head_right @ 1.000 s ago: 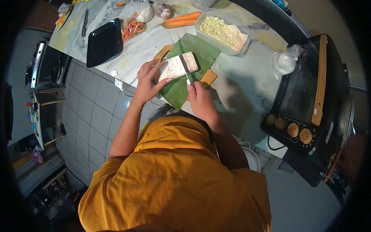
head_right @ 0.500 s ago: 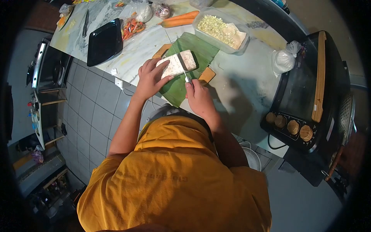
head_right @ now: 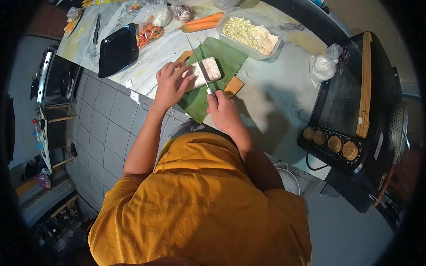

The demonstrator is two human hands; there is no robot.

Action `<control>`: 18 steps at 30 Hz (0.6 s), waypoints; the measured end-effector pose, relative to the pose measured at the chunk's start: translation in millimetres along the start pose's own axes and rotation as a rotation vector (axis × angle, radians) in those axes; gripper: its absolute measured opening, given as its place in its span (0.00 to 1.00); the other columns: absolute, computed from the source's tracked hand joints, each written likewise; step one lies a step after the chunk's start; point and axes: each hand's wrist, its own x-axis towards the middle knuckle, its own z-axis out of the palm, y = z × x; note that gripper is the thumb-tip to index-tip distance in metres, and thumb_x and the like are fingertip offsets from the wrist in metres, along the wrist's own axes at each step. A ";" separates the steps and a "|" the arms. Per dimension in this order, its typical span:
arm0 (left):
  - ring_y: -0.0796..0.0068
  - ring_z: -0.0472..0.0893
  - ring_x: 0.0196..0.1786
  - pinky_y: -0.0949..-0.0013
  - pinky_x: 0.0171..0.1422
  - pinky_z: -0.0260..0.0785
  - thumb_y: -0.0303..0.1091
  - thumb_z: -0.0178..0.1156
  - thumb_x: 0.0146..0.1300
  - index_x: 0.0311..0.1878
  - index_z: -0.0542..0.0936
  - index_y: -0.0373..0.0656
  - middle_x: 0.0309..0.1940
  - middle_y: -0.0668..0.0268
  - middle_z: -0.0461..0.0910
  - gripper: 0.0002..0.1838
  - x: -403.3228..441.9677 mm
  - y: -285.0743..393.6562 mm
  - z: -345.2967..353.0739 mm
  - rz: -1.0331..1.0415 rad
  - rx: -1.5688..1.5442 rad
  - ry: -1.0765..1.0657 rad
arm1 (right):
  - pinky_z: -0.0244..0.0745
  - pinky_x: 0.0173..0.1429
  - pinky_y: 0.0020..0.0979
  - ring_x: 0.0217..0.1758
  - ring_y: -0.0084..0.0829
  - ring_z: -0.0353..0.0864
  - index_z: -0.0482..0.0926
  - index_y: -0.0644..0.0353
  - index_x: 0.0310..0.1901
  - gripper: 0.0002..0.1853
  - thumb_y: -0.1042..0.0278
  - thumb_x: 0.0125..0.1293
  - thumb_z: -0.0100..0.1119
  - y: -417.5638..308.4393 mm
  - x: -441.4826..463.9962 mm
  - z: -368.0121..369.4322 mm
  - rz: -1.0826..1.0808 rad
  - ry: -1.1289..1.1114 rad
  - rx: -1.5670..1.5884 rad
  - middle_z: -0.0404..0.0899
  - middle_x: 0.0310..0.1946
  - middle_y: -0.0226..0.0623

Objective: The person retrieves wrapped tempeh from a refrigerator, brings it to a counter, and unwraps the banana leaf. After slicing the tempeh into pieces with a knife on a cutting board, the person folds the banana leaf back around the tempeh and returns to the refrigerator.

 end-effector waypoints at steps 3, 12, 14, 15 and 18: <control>0.63 0.74 0.60 0.57 0.64 0.57 0.40 0.65 0.66 0.53 0.85 0.50 0.51 0.66 0.80 0.14 6.7 -0.5 -0.7 0.005 -0.030 0.001 | 0.78 0.42 0.47 0.33 0.49 0.86 0.74 0.62 0.41 0.16 0.57 0.78 0.49 -0.1 1.0 2.3 0.058 -0.042 0.022 0.85 0.24 0.43; 0.65 0.77 0.54 0.59 0.60 0.58 0.40 0.64 0.68 0.54 0.86 0.53 0.45 0.68 0.83 0.13 20.2 11.2 6.0 -0.018 -0.175 -0.013 | 0.78 0.41 0.45 0.33 0.49 0.87 0.75 0.63 0.42 0.16 0.57 0.78 0.49 5.3 1.3 2.1 0.065 -0.041 0.063 0.85 0.25 0.43; 0.66 0.77 0.53 0.59 0.60 0.59 0.42 0.65 0.68 0.52 0.87 0.55 0.41 0.69 0.84 0.12 22.2 9.9 9.4 -0.040 -0.220 -0.037 | 0.78 0.40 0.44 0.33 0.49 0.87 0.75 0.63 0.42 0.16 0.56 0.78 0.49 3.6 1.5 0.7 0.075 -0.051 0.084 0.85 0.25 0.44; 0.66 0.77 0.53 0.59 0.60 0.59 0.42 0.65 0.68 0.52 0.87 0.55 0.41 0.69 0.84 0.12 23.8 7.9 12.2 -0.039 -0.220 -0.038 | 0.78 0.40 0.44 0.33 0.49 0.87 0.75 0.63 0.42 0.16 0.56 0.78 0.49 2.9 1.6 0.5 0.076 -0.050 0.084 0.85 0.25 0.44; 0.66 0.78 0.50 0.60 0.58 0.59 0.44 0.66 0.67 0.49 0.88 0.55 0.36 0.70 0.84 0.11 26.2 7.0 17.3 -0.081 -0.309 -0.009 | 0.78 0.40 0.44 0.33 0.48 0.87 0.76 0.63 0.43 0.15 0.56 0.77 0.50 2.6 0.8 0.4 0.087 -0.048 0.089 0.85 0.26 0.44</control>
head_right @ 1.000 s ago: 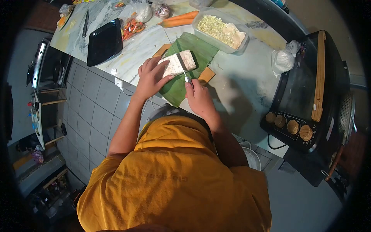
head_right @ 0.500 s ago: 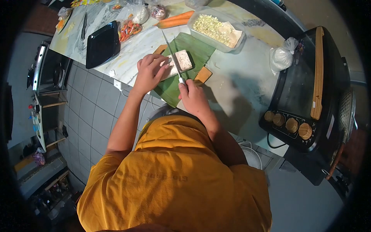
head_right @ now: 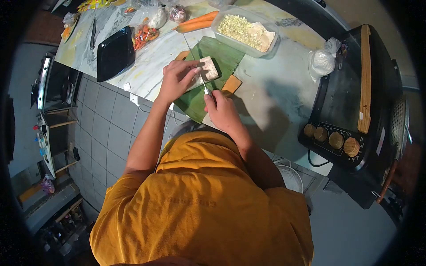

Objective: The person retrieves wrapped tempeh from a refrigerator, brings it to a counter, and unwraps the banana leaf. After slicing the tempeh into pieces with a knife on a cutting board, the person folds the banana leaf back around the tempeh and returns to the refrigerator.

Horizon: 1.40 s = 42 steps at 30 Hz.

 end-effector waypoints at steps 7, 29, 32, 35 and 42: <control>0.65 0.77 0.47 0.61 0.55 0.59 0.45 0.71 0.62 0.44 0.89 0.55 0.33 0.70 0.82 0.10 11.6 -6.8 -5.9 -0.007 0.027 -0.050 | 0.78 0.40 0.44 0.33 0.47 0.87 0.76 0.63 0.43 0.15 0.57 0.77 0.52 -1.1 -1.4 -1.1 0.006 0.005 0.014 0.85 0.26 0.44; 0.68 0.81 0.49 0.60 0.61 0.65 0.36 0.74 0.53 0.59 0.84 0.57 0.37 0.74 0.88 0.27 126.9 8.5 -37.6 0.616 0.196 -0.581 | 0.73 0.34 0.41 0.27 0.44 0.83 0.77 0.66 0.41 0.12 0.63 0.74 0.56 3.7 -30.6 -34.3 -0.127 0.105 -0.076 0.79 0.24 0.50; 0.68 0.80 0.51 0.59 0.65 0.67 0.39 0.75 0.53 0.63 0.82 0.55 0.41 0.77 0.89 0.31 130.6 15.0 -50.3 0.624 0.214 -0.397 | 0.71 0.32 0.39 0.25 0.43 0.79 0.77 0.65 0.42 0.10 0.65 0.73 0.57 13.5 -48.4 -45.7 -0.039 0.181 -0.081 0.76 0.23 0.50; 0.68 0.80 0.52 0.59 0.68 0.65 0.40 0.75 0.53 0.65 0.81 0.56 0.41 0.76 0.89 0.33 129.5 16.3 -53.4 0.580 0.147 -0.426 | 0.70 0.31 0.35 0.23 0.33 0.76 0.78 0.65 0.43 0.11 0.64 0.74 0.57 43.6 -59.9 -47.0 0.011 0.275 -0.051 0.75 0.20 0.44; 0.66 0.80 0.53 0.58 0.70 0.62 0.39 0.76 0.53 0.65 0.79 0.52 0.40 0.75 0.89 0.34 116.6 6.2 -34.5 0.558 0.103 -0.658 | 0.68 0.30 0.26 0.24 0.17 0.70 0.79 0.63 0.45 0.12 0.63 0.78 0.52 48.6 -65.6 -41.4 0.100 0.419 0.218 0.73 0.22 0.26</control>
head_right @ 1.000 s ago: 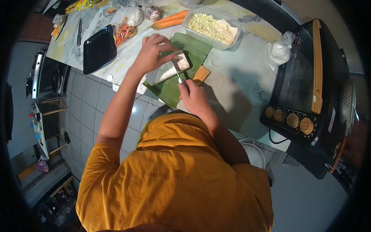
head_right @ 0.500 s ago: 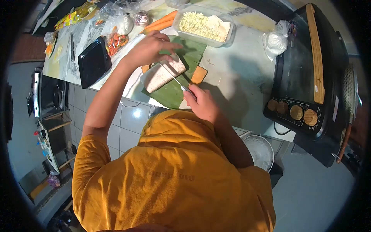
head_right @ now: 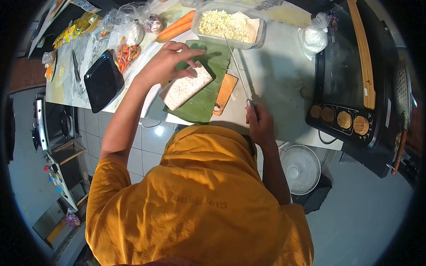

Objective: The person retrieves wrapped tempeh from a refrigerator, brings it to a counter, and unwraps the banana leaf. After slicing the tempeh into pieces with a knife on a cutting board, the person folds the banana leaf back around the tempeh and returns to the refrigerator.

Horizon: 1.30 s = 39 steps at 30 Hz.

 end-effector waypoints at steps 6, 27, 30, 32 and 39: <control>0.59 0.85 0.47 0.59 0.56 0.73 0.31 0.74 0.56 0.51 0.84 0.42 0.39 0.66 0.88 0.18 -6.7 -33.3 0.5 -0.028 -0.075 0.126 | 0.69 0.32 0.25 0.25 0.16 0.73 0.80 0.63 0.43 0.13 0.63 0.78 0.50 -20.6 0.7 10.2 0.176 -0.183 0.081 0.77 0.22 0.28; 0.58 0.82 0.51 0.61 0.57 0.74 0.32 0.66 0.61 0.48 0.90 0.50 0.45 0.59 0.82 0.12 -35.7 -45.5 10.0 -0.192 -0.114 0.293 | 0.76 0.35 0.35 0.26 0.35 0.84 0.79 0.66 0.39 0.14 0.64 0.77 0.51 -51.2 6.2 50.6 -0.075 -0.304 -0.186 0.81 0.22 0.41; 0.58 0.82 0.51 0.61 0.58 0.74 0.32 0.67 0.61 0.47 0.90 0.51 0.46 0.58 0.83 0.12 -35.4 -46.2 12.7 -0.192 -0.094 0.281 | 0.76 0.35 0.36 0.27 0.38 0.84 0.79 0.66 0.40 0.14 0.63 0.77 0.52 -48.6 6.0 51.2 -0.071 -0.297 -0.197 0.81 0.22 0.42; 0.58 0.82 0.51 0.60 0.58 0.75 0.32 0.67 0.61 0.48 0.90 0.51 0.46 0.58 0.83 0.12 -35.8 -47.7 14.0 -0.191 -0.095 0.286 | 0.76 0.35 0.37 0.27 0.39 0.84 0.79 0.65 0.40 0.14 0.62 0.76 0.52 -47.2 5.5 51.7 -0.070 -0.294 -0.202 0.81 0.22 0.43; 0.60 0.81 0.55 0.62 0.61 0.72 0.27 0.66 0.62 0.51 0.89 0.48 0.49 0.59 0.81 0.15 -38.5 -47.8 13.4 -0.193 -0.085 0.243 | 0.74 0.34 0.35 0.25 0.36 0.81 0.79 0.64 0.40 0.12 0.64 0.76 0.53 -48.1 3.3 55.1 -0.091 -0.260 -0.244 0.80 0.21 0.39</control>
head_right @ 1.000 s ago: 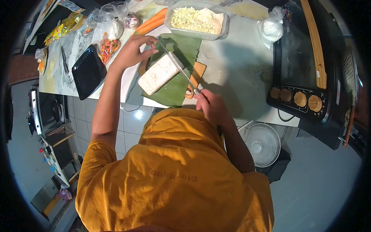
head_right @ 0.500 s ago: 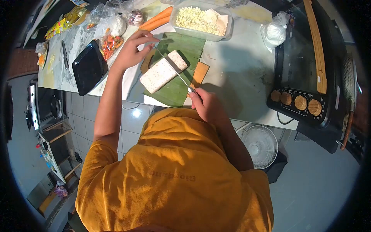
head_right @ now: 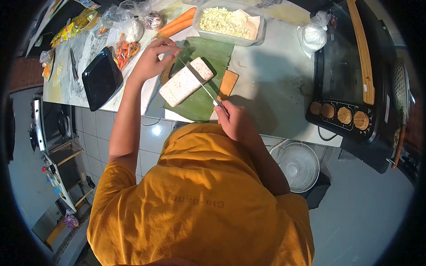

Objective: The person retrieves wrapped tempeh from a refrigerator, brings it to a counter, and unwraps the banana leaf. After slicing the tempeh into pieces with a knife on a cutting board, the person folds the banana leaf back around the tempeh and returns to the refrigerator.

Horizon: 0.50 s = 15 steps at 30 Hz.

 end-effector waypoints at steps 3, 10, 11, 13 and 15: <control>0.61 0.81 0.55 0.62 0.61 0.72 0.26 0.66 0.63 0.51 0.88 0.47 0.49 0.60 0.81 0.14 -2.9 2.5 1.1 -0.021 -0.020 0.020 | 0.75 0.34 0.40 0.26 0.45 0.83 0.78 0.63 0.38 0.12 0.63 0.75 0.55 1.2 -2.6 1.1 0.001 0.016 0.011 0.80 0.21 0.42; 0.64 0.81 0.54 0.65 0.60 0.72 0.27 0.65 0.66 0.51 0.88 0.43 0.49 0.61 0.82 0.11 -4.4 7.3 2.3 -0.057 -0.091 0.096 | 0.71 0.31 0.29 0.23 0.24 0.77 0.79 0.65 0.40 0.12 0.65 0.76 0.53 4.3 -20.4 -3.1 0.017 0.016 -0.054 0.79 0.20 0.35; 0.64 0.81 0.54 0.65 0.60 0.72 0.27 0.65 0.66 0.51 0.88 0.43 0.49 0.61 0.82 0.11 -5.0 7.3 3.0 -0.059 -0.094 0.093 | 0.71 0.31 0.29 0.23 0.24 0.77 0.79 0.65 0.40 0.12 0.65 0.76 0.53 4.5 -23.3 -4.4 0.021 0.015 -0.054 0.79 0.20 0.35; 0.66 0.81 0.53 0.67 0.58 0.72 0.28 0.65 0.67 0.50 0.88 0.42 0.48 0.62 0.82 0.10 -6.3 7.2 4.3 -0.058 -0.133 0.165 | 0.73 0.32 0.39 0.22 0.42 0.80 0.78 0.64 0.38 0.11 0.64 0.73 0.57 3.7 -29.0 -8.6 0.074 0.000 -0.028 0.79 0.20 0.45; 0.69 0.80 0.52 0.68 0.54 0.71 0.28 0.65 0.67 0.52 0.87 0.43 0.48 0.64 0.82 0.11 -7.3 8.1 6.7 -0.049 -0.130 0.225 | 0.73 0.32 0.38 0.21 0.39 0.79 0.78 0.64 0.38 0.11 0.64 0.73 0.57 2.5 -38.1 -14.6 0.103 0.001 -0.018 0.79 0.20 0.43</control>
